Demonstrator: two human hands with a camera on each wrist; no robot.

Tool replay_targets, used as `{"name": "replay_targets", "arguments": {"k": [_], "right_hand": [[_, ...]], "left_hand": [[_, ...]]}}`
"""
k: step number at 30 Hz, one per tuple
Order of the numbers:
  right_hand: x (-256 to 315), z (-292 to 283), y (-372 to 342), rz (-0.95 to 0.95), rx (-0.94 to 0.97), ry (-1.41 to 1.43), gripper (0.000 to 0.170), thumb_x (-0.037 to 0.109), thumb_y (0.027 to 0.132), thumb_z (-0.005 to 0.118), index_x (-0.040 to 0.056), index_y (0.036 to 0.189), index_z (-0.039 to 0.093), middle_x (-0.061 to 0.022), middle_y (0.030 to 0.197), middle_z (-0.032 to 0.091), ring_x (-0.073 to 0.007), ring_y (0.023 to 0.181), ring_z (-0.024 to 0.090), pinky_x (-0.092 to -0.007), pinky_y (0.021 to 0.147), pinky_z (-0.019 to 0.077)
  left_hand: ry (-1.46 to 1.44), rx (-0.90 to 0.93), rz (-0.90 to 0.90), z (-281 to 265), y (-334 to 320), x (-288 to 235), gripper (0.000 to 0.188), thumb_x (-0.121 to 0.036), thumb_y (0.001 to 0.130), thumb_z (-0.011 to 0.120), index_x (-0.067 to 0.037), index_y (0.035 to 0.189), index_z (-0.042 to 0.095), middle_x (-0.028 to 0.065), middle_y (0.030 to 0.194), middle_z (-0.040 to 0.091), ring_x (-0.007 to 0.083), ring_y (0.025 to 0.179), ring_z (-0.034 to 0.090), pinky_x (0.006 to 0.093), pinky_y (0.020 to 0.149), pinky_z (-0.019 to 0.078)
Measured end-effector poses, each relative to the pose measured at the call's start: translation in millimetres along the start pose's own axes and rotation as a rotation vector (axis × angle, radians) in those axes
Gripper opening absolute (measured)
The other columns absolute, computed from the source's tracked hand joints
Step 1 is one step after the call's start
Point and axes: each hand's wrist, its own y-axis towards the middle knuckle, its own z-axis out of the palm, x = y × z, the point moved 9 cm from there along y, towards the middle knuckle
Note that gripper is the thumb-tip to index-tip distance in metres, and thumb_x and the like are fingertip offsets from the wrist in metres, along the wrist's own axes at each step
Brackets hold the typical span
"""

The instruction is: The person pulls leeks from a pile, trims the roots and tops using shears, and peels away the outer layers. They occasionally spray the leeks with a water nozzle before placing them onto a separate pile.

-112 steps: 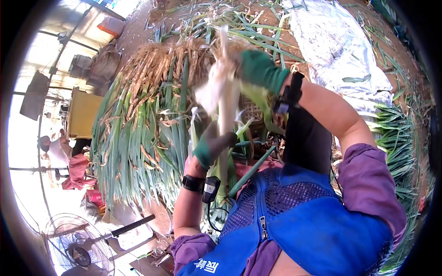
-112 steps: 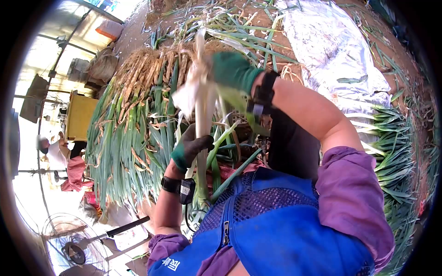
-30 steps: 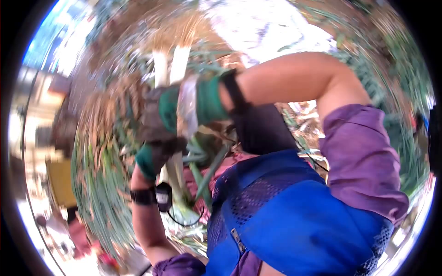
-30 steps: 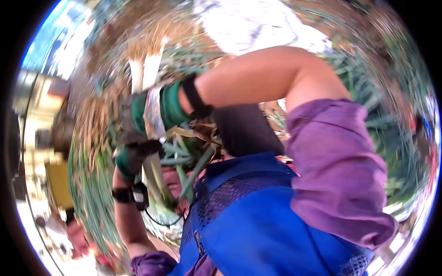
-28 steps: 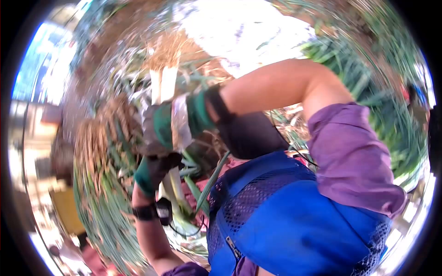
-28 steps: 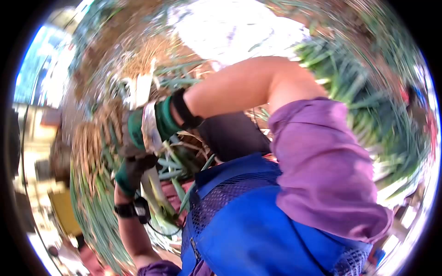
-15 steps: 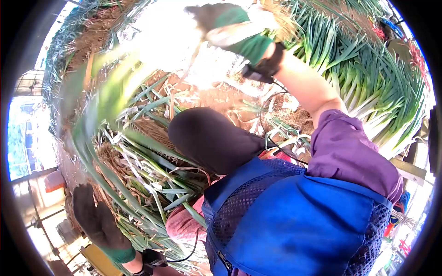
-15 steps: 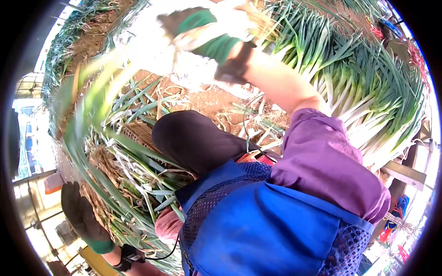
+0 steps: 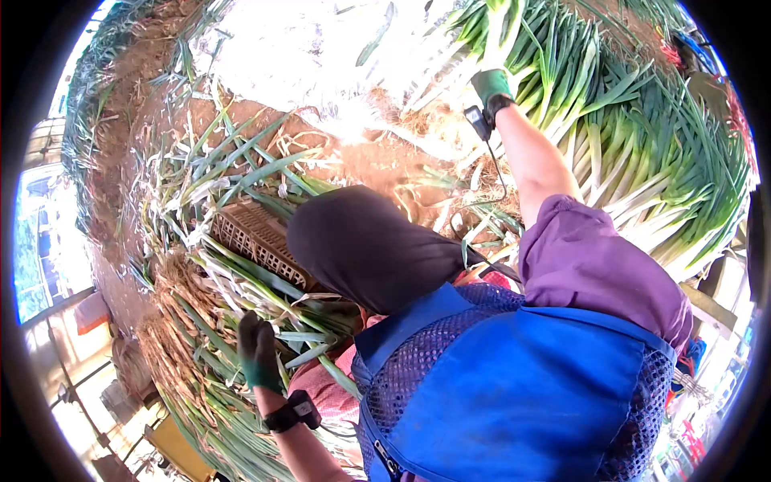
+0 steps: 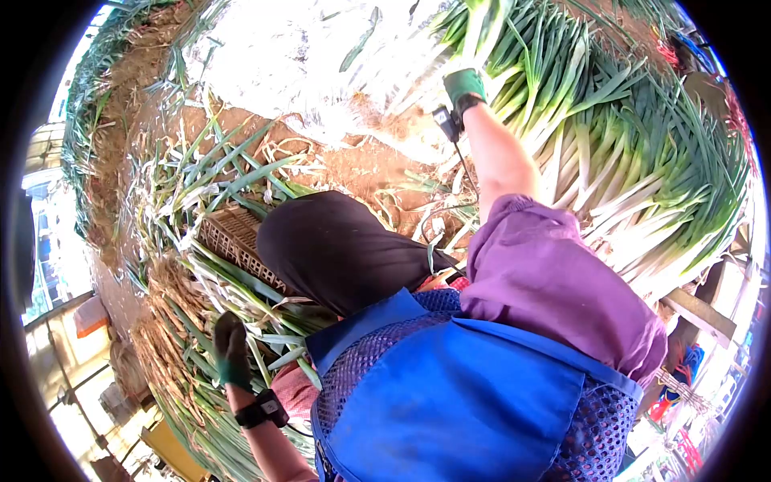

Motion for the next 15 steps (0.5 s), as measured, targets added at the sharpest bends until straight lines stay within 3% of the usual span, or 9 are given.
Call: {"name": "replay_targets", "arguments": {"k": [1,3,4,5,6,7,8,12,15], "right_hand": [[27,24,-14,-0.332,0.018,-0.459,0.018,0.019,0.081,0.062,0.0079,0.088,0.074,-0.0121,0.085,0.072,-0.0279,0.079,0.070,-0.0376,0.068,0.0549],[57,56,-43,-0.529,0.039,-0.446,0.016,0.011,0.082,0.059,0.0112,0.089,0.073,-0.0082,0.079,0.071,-0.0246,0.074,0.069,-0.0340,0.063,0.0549],[54,127,-35,-0.524,0.203,0.154,0.014,0.015,0.082,0.061,0.0105,0.087,0.073,-0.0068,0.076,0.070,-0.0233,0.072,0.069,-0.0348,0.062,0.0543],[99,99,-82,-0.842,0.248,-0.165,0.014,0.014,0.081,0.063,0.0078,0.091,0.070,-0.0061,0.077,0.070,-0.0198,0.069,0.068,-0.0345,0.061,0.0541],[115,83,-109,-0.451,0.713,0.660,0.015,0.016,0.086,0.063,0.0057,0.095,0.068,-0.0064,0.080,0.069,-0.0168,0.068,0.067,-0.0315,0.061,0.0549],[129,62,-139,0.153,0.893,1.479,0.016,0.017,0.090,0.062,0.0036,0.099,0.065,-0.0068,0.083,0.068,-0.0138,0.068,0.065,-0.0285,0.061,0.0556],[160,36,-158,0.100,0.896,1.380,0.019,0.021,0.093,0.061,0.0028,0.097,0.065,-0.0086,0.083,0.068,-0.0151,0.070,0.066,-0.0289,0.061,0.0578],[267,-135,-237,-0.468,0.774,1.657,0.025,0.018,0.091,0.063,-0.0004,0.109,0.064,-0.0085,0.088,0.070,-0.0123,0.072,0.064,-0.0254,0.066,0.0536],[336,-204,-322,-0.941,0.853,1.941,0.026,0.018,0.090,0.063,0.0025,0.111,0.064,-0.0052,0.094,0.068,-0.0112,0.085,0.062,-0.0260,0.074,0.0490]], "left_hand": [[0.019,0.024,0.005,0,1,16,0.036,-0.010,0.086,0.063,-0.002,0.120,0.056,-0.0004,0.091,0.055,0.0075,0.077,0.050,0.0216,0.069,0.0437],[-0.044,0.007,-0.135,4,-5,38,0.037,-0.013,0.085,0.065,-0.001,0.119,0.056,-0.0023,0.085,0.055,0.0069,0.071,0.049,0.0230,0.061,0.0408],[-0.012,0.011,-0.137,3,-5,44,0.036,-0.013,0.085,0.064,-0.001,0.119,0.057,-0.0017,0.087,0.056,0.0072,0.071,0.049,0.0228,0.062,0.0411],[0.020,0.015,-0.137,3,-5,49,0.036,-0.013,0.086,0.064,-0.001,0.119,0.057,-0.0012,0.088,0.057,0.0074,0.072,0.049,0.0226,0.062,0.0415],[-0.029,0.010,-0.136,3,-2,57,0.035,-0.012,0.086,0.064,-0.001,0.119,0.057,-0.0006,0.090,0.058,0.0078,0.074,0.050,0.0229,0.064,0.0424],[-0.075,0.008,-0.138,4,1,67,0.035,-0.011,0.086,0.063,-0.001,0.119,0.057,0.0001,0.092,0.058,0.0083,0.076,0.051,0.0231,0.066,0.0433],[-0.123,0.007,-0.136,5,2,72,0.034,-0.011,0.086,0.063,-0.001,0.119,0.057,0.0008,0.094,0.059,0.0087,0.078,0.052,0.0234,0.068,0.0443],[-0.152,0.081,-0.117,32,13,25,0.036,-0.007,0.087,0.064,-0.002,0.122,0.055,0.0039,0.107,0.060,0.0122,0.091,0.057,0.0267,0.082,0.0480],[-0.282,0.164,0.182,79,-2,-66,0.041,-0.002,0.086,0.065,-0.003,0.125,0.052,0.0052,0.112,0.060,0.0157,0.098,0.059,0.0281,0.087,0.0488]]}}
